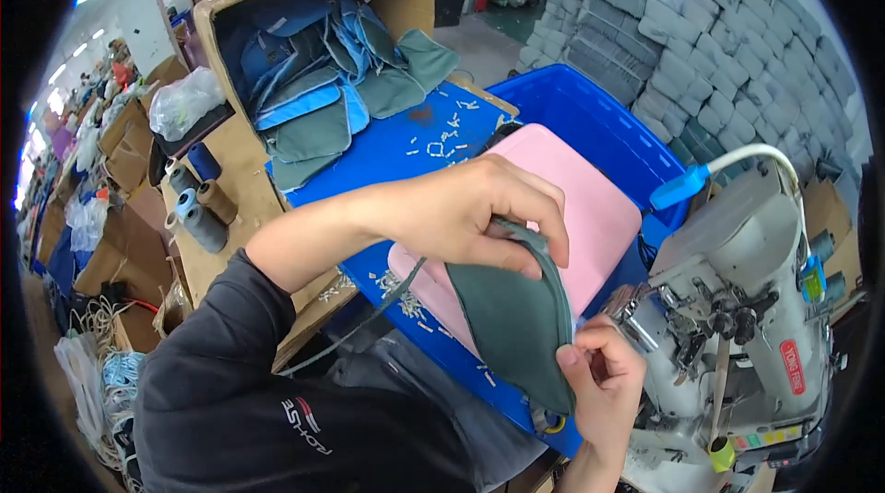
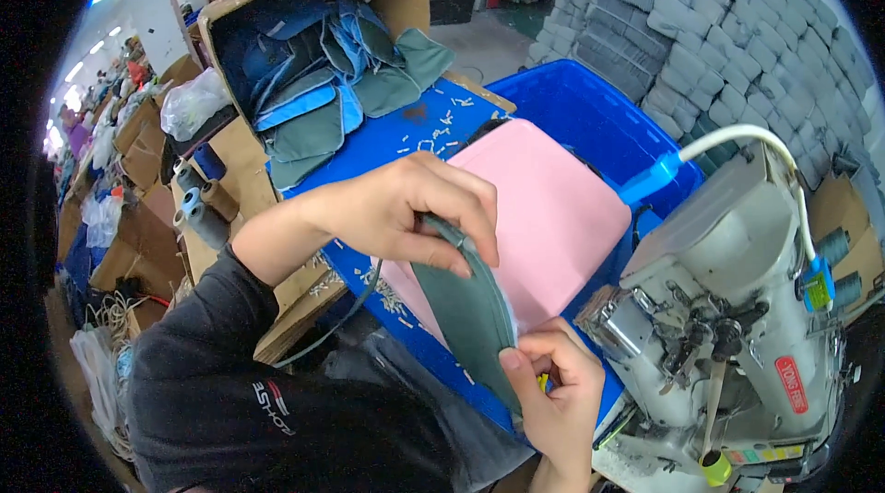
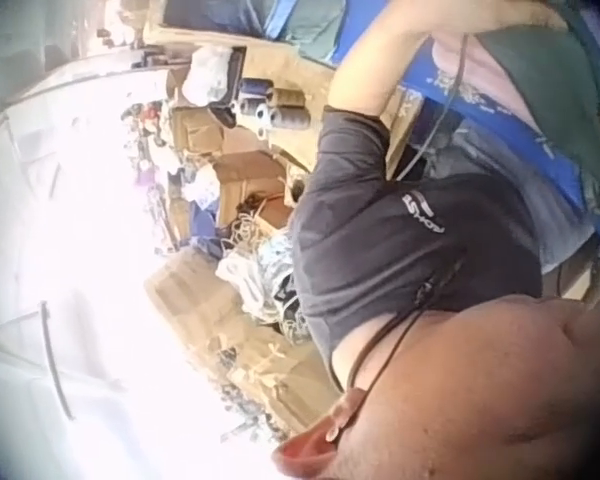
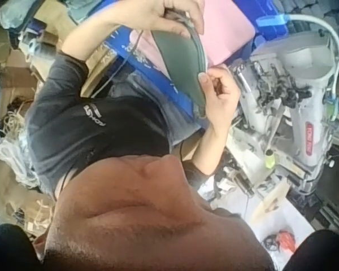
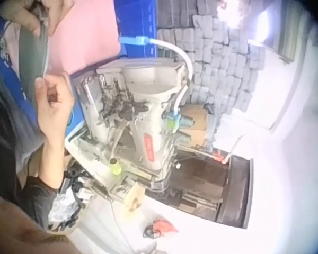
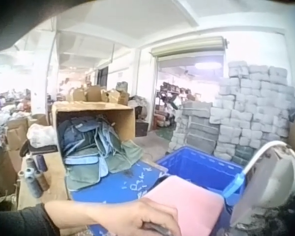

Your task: Sewing a leather pocket onto a bag using an industrial sewing machine.

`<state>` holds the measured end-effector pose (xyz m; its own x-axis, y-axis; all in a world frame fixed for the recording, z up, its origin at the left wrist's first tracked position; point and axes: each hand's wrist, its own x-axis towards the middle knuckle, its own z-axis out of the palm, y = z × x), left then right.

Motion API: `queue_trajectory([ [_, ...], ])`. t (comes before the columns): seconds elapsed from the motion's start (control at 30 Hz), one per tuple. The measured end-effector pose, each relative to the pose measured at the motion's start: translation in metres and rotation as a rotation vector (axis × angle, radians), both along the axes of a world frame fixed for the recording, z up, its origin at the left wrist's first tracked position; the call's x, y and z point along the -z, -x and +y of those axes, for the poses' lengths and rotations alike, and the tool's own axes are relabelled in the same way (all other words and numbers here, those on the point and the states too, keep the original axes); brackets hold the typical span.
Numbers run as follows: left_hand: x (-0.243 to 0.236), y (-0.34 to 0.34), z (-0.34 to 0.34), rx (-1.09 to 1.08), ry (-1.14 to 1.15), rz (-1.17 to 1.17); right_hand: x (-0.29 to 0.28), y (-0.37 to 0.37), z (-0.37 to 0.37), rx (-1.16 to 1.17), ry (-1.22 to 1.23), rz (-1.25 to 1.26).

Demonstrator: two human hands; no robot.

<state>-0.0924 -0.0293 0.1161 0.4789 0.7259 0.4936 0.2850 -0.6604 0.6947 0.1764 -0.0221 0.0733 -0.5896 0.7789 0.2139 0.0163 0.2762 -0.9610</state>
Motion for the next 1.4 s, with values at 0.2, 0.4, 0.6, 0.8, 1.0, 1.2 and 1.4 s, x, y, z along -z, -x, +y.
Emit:
queue_trajectory([
  [0.2,0.008,0.010,-0.003,0.008,-0.058,-0.113,0.001,0.007,0.004,-0.031,0.001,0.009],
  [0.4,0.019,0.038,-0.018,-0.149,-0.094,-0.173,0.003,0.042,0.004,-0.112,0.180,-0.037],
  [0.6,0.036,0.049,-0.037,-0.624,0.092,-0.523,0.020,0.092,0.060,0.279,-0.187,0.040],
  [0.8,0.041,0.014,-0.032,-0.405,0.429,-0.804,0.062,0.101,0.105,0.519,-0.144,-0.057],
  [1.0,0.051,-0.023,-0.013,-0.317,0.355,-0.808,0.032,0.098,-0.021,-0.255,0.422,0.176],
  [1.2,0.083,-0.053,-0.037,-0.214,0.484,-0.856,0.026,0.071,-0.030,0.137,0.271,0.277],
  [1.4,0.119,0.019,-0.128,0.152,0.713,0.006,-0.018,0.026,-0.051,0.554,0.166,0.490],
])
